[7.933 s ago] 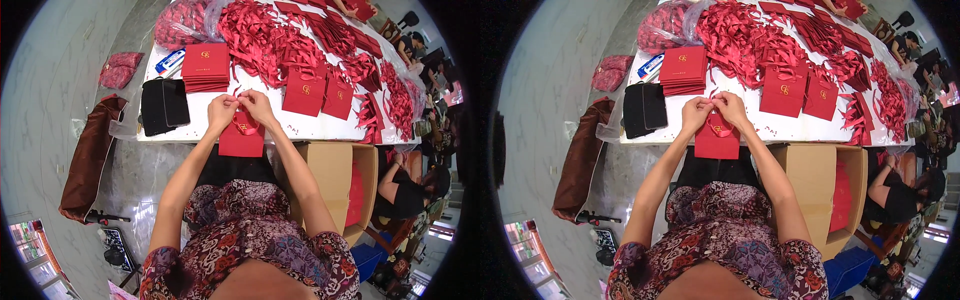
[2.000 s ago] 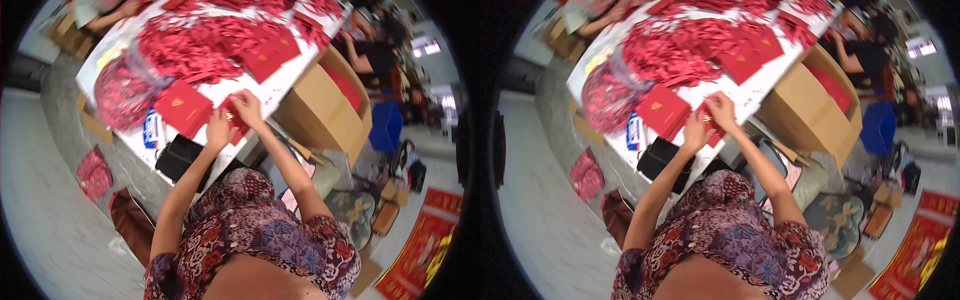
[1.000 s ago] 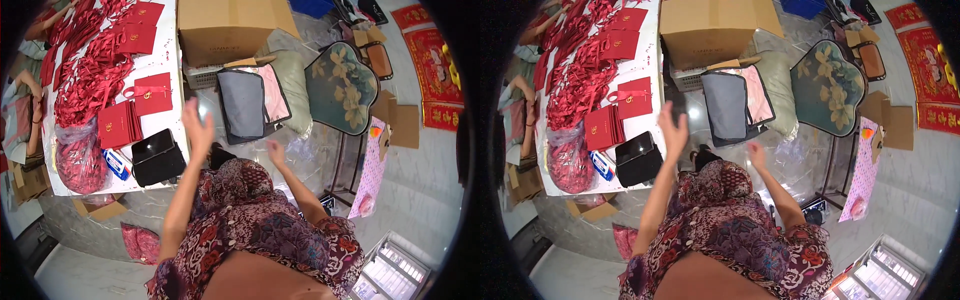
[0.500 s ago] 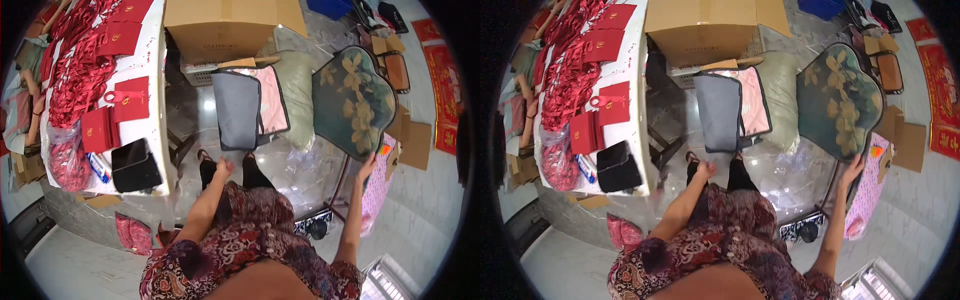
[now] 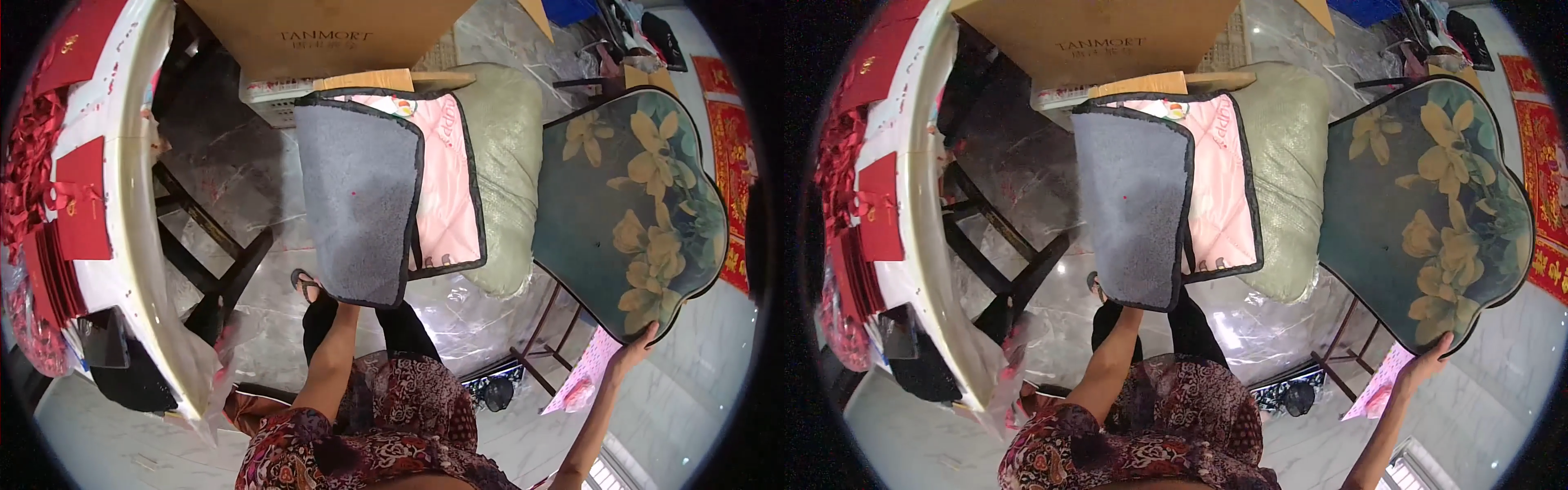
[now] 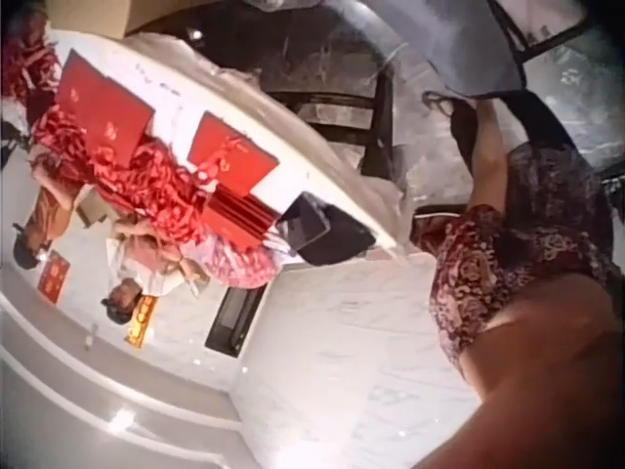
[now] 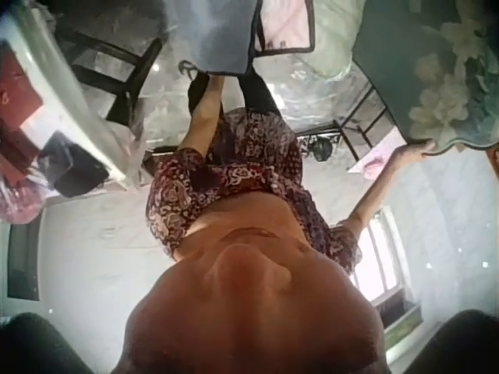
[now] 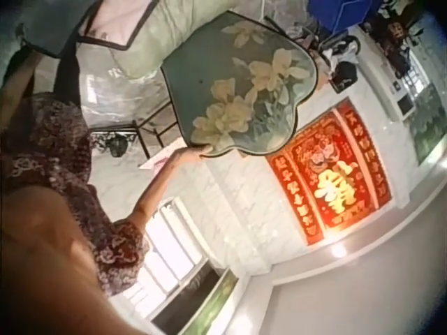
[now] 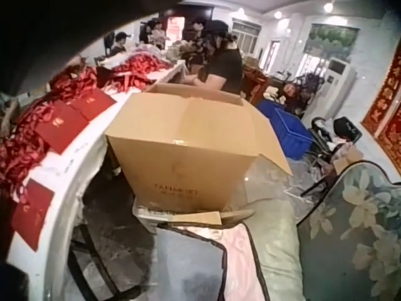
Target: Tying red ribbons into bows on red gift bags and organizing the finished bags.
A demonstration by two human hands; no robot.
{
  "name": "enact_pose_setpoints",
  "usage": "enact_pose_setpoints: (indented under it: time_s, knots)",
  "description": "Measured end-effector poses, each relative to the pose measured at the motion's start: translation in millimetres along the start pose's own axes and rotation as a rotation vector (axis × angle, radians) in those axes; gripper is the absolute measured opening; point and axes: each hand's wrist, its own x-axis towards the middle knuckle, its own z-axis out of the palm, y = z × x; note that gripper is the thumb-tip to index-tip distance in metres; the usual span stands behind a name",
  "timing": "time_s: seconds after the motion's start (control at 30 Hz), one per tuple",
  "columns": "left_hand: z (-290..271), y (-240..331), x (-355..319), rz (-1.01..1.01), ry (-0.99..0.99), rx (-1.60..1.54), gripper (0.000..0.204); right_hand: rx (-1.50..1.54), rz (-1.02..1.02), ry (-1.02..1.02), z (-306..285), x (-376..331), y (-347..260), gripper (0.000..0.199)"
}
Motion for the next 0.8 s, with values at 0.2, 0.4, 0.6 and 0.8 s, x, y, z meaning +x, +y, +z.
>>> enact_pose_setpoints:
  time_s: [0.2,0.4,0.6,0.8]
  knots:
    - [-8.4,11.1,23.7,0.118,-0.018,-0.036,0.090,0.130,-0.049,-0.073,-2.0,-1.3,-4.0,0.056]
    - [-2.1,30.6,21.9,0.244,-0.024,-0.083,0.088,0.176,-0.041,-0.075,-3.3,-27.4,-15.2,0.056]
    - [17.8,55.2,-6.6,0.264,0.111,-0.113,0.072,0.174,-0.034,-0.079,-1.1,-36.5,-23.1,0.054]
    - [20.0,78.9,-26.9,0.149,-0.023,-0.084,0.064,0.179,-0.018,-0.106,0.3,-37.5,-35.1,0.055]
